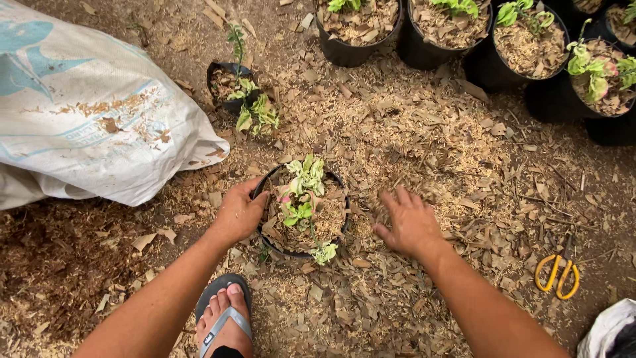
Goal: The person gathers dry leaves from the ground and places them around the base of small potted plants. They adjust the leaves by hand to cover the soil surface in each pot.
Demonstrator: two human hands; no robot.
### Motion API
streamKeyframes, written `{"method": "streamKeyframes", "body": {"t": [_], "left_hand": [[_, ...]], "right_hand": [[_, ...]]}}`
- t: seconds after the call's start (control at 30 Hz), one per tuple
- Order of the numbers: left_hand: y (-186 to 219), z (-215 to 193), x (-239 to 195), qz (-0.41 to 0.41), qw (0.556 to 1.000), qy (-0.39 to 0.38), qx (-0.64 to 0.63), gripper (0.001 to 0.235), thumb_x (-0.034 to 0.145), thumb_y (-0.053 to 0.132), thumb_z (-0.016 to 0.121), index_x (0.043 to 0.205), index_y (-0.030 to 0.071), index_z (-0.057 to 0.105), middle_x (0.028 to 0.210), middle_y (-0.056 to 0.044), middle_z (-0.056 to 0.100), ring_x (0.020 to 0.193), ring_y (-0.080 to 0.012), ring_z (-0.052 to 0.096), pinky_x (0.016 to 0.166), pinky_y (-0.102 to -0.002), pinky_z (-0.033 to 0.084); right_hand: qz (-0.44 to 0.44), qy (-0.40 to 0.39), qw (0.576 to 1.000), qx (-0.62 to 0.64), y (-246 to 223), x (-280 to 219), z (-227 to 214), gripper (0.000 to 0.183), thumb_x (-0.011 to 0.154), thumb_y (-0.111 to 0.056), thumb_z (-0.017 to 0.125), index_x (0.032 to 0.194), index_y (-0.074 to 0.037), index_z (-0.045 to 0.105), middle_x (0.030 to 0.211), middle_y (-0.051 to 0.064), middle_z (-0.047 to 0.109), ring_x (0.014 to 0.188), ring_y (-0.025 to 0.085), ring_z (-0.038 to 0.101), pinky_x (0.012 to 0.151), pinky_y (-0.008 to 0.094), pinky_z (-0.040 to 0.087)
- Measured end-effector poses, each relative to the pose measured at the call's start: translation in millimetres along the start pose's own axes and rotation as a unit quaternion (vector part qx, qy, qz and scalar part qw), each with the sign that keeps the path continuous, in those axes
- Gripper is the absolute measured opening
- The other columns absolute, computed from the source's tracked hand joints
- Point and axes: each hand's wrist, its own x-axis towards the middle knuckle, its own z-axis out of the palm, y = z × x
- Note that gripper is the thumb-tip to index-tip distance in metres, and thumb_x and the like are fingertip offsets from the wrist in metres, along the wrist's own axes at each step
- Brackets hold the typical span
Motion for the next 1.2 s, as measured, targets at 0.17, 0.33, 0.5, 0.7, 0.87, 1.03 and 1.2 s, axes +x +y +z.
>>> {"method": "streamKeyframes", "body": {"t": [0.17,0.33,0.5,0.7,0.87,1.03,1.2], "left_hand": [[3,-7,-10,-0.154,0.979,-0.072,-0.112,0.039,0.099,0.024,0.059,0.136,0.014,0.064,0.082,-0.006,0.066,0.064,-0.0184,0.057,0.052,-0.035,0.046],[0,-7,-27,-0.193,0.952,-0.159,-0.179,0.068,0.090,0.022,0.066,0.151,0.019,0.037,0.123,-0.006,0.064,0.102,-0.0182,0.069,0.071,-0.044,0.070],[-8,12,-29,-0.202,0.946,-0.118,-0.222,0.063,0.084,0.004,0.061,0.143,0.010,0.039,0.118,-0.018,0.068,0.088,-0.0324,0.075,0.067,-0.044,0.066],[-9,14,-30,-0.222,0.972,-0.056,-0.047,0.050,0.092,0.010,0.062,0.137,-0.005,0.048,0.110,-0.036,0.073,0.083,-0.0433,0.074,0.064,-0.047,0.061],[13,-14,-56,-0.315,0.943,-0.069,0.078,0.080,0.098,0.049,0.054,0.160,0.012,0.020,0.139,-0.019,0.051,0.111,-0.0392,0.071,0.081,-0.050,0.064],[63,-67,-70,-0.185,0.947,-0.055,0.258,0.072,0.099,0.056,0.048,0.154,0.011,0.045,0.127,-0.024,0.071,0.112,-0.0414,0.074,0.088,-0.051,0.060],[118,-86,-93,-0.087,0.912,-0.013,0.401,0.066,0.100,0.055,0.049,0.149,0.013,0.055,0.131,-0.020,0.070,0.118,-0.0345,0.069,0.106,-0.044,0.050]], "right_hand": [[-0.030,-0.092,0.995,-0.014,-7,-54,34,0.073,0.103,-0.059,0.043,0.162,-0.023,0.018,0.171,0.011,-0.003,0.156,0.039,0.011,0.126,0.058,0.014],[-0.023,-0.144,0.989,0.035,-26,-99,40,0.077,0.099,-0.060,0.048,0.160,-0.022,0.020,0.170,0.012,-0.007,0.156,0.039,0.004,0.124,0.059,0.005],[-0.115,-0.041,0.987,0.105,-39,-137,42,0.073,0.102,-0.058,0.047,0.155,-0.011,0.031,0.165,0.016,0.015,0.155,0.038,0.010,0.124,0.061,0.002],[-0.129,-0.207,0.950,0.197,-38,-159,45,0.069,0.107,-0.051,0.050,0.159,-0.013,0.025,0.169,0.015,0.012,0.154,0.040,0.012,0.124,0.065,0.002],[-0.156,-0.095,0.948,0.260,-31,-149,42,0.069,0.102,-0.041,0.059,0.157,-0.007,0.033,0.164,0.023,0.027,0.151,0.040,0.027,0.122,0.066,0.018],[-0.111,-0.070,0.933,0.334,-36,-144,37,0.061,0.098,-0.035,0.060,0.152,-0.014,0.042,0.163,0.016,0.031,0.152,0.036,0.028,0.123,0.066,0.020],[-0.134,-0.082,0.948,0.276,-36,-155,51,0.067,0.098,-0.031,0.063,0.156,-0.010,0.036,0.167,0.016,0.023,0.156,0.040,0.016,0.126,0.065,0.012]]}}
